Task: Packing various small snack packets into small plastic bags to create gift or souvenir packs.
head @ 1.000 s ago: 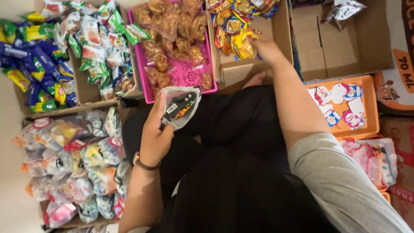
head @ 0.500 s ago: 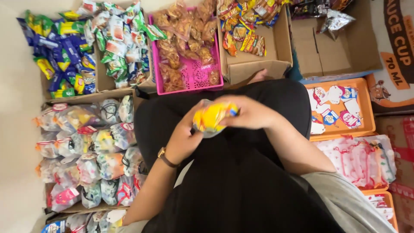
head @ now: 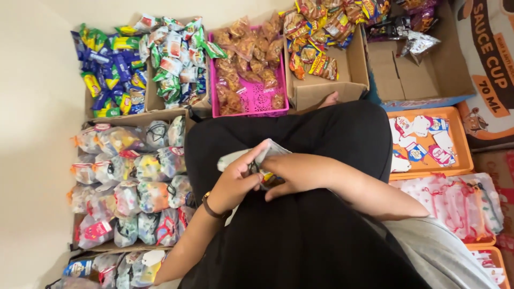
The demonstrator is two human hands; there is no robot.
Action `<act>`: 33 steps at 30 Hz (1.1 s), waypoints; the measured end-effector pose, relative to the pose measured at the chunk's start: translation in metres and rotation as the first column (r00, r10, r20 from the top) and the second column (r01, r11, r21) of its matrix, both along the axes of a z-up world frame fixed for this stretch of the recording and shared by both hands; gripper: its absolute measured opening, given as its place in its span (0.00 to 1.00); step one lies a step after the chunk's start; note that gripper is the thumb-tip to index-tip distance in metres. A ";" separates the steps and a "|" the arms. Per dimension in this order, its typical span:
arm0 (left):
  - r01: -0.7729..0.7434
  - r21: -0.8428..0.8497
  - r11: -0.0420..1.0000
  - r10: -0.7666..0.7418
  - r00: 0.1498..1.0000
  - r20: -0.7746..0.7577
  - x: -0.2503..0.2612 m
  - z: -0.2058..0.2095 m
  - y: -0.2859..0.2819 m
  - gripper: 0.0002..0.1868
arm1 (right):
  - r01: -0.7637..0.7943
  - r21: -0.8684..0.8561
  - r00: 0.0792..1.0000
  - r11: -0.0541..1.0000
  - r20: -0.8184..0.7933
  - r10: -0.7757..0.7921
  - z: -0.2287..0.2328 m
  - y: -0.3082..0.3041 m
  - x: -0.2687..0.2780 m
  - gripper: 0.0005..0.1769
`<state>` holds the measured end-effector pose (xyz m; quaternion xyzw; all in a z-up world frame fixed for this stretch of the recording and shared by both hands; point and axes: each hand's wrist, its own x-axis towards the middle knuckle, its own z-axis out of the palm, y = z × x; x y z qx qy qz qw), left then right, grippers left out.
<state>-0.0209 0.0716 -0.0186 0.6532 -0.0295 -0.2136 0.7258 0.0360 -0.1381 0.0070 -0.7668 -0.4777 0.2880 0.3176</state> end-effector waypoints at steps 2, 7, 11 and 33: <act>-0.027 -0.021 0.999 0.028 0.998 0.054 -0.002 0.004 0.005 0.40 | -0.028 -0.057 0.998 0.998 0.049 0.031 0.004 0.010 0.000 0.47; -0.202 -0.069 0.977 0.212 0.958 0.192 -0.005 -0.006 0.017 0.50 | 0.203 0.019 0.977 0.979 0.059 -0.204 -0.043 0.011 0.002 0.22; -0.541 0.161 0.826 0.456 0.808 0.374 -0.004 -0.038 0.050 0.73 | 0.520 0.196 0.838 0.831 -0.306 -0.452 -0.029 -0.010 0.014 0.21; -0.361 -0.040 0.932 0.362 0.932 0.028 0.001 -0.049 0.022 0.40 | 0.792 0.299 0.470 0.532 -0.855 -0.219 -0.035 -0.014 0.003 0.15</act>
